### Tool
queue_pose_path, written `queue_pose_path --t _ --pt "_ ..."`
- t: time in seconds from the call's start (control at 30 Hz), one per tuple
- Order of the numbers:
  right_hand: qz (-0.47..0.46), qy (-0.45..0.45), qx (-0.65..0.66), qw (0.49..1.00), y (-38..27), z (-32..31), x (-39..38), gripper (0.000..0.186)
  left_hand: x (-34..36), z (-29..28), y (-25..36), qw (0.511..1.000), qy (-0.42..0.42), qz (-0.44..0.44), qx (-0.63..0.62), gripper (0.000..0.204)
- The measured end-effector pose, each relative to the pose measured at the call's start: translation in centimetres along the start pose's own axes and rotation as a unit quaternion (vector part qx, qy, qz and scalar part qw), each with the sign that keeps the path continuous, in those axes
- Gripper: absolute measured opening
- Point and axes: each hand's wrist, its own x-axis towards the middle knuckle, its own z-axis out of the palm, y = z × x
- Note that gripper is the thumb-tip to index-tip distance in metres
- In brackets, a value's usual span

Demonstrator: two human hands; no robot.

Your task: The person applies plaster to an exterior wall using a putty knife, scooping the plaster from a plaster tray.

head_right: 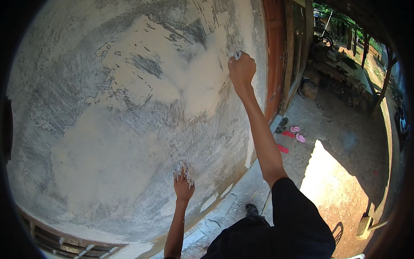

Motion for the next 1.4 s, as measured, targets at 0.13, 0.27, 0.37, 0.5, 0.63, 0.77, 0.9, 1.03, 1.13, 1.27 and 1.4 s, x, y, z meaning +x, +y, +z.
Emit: queue_pose_path --t 0.13,0.27,0.37,0.5,0.63,0.77,0.9,1.03,1.13,1.27,1.4 --pt "-0.006 -0.040 0.005 0.999 3.4 5.1 -0.6 0.020 -0.2 0.5 -0.5 0.999 0.034 0.001 0.004 0.061" --pt "-0.052 -0.114 0.101 0.987 -3.0 4.9 -11.6 0.016 -0.5 0.6 -0.6 1.000 0.001 -0.001 -0.007 0.060" --pt "-0.150 -0.199 0.152 0.956 -10.4 2.3 -20.8 0.017 -0.7 1.4 -1.5 1.000 0.006 -0.006 0.001 0.062" --pt "-0.127 -0.286 0.173 0.934 -13.0 -0.7 -22.7 0.015 -0.7 1.0 -1.6 0.999 -0.025 -0.022 -0.036 0.062" --pt "0.040 -0.163 0.218 0.961 -9.2 -1.1 -15.1 0.019 -0.6 0.3 -1.3 1.000 0.015 0.008 0.004 0.061" --pt "-0.185 -0.094 0.053 0.977 -10.4 4.2 -19.6 0.013 -0.5 0.7 -0.7 1.000 0.020 0.003 0.004 0.059" --pt "-0.325 -0.188 -0.075 0.924 -12.0 7.0 -30.1 0.015 -0.7 1.0 -1.1 1.000 -0.002 -0.015 -0.007 0.056" --pt "-0.324 -0.244 0.017 0.914 -11.3 2.9 -33.2 0.020 -1.2 0.7 -1.5 0.949 -0.023 -0.107 -0.296 0.064" --pt "-0.212 -0.224 0.080 0.948 -9.3 -0.9 -26.9 0.017 -0.8 0.4 -1.7 1.000 0.009 0.002 0.001 0.058" --pt "-0.105 -0.098 0.036 0.989 -9.5 1.0 -17.6 0.017 -0.4 0.3 -1.2 1.000 0.009 0.009 0.014 0.064" --pt "-0.208 -0.154 -0.034 0.965 -10.5 5.9 -24.5 0.019 -0.5 1.0 -1.4 1.000 -0.019 -0.002 0.008 0.061"
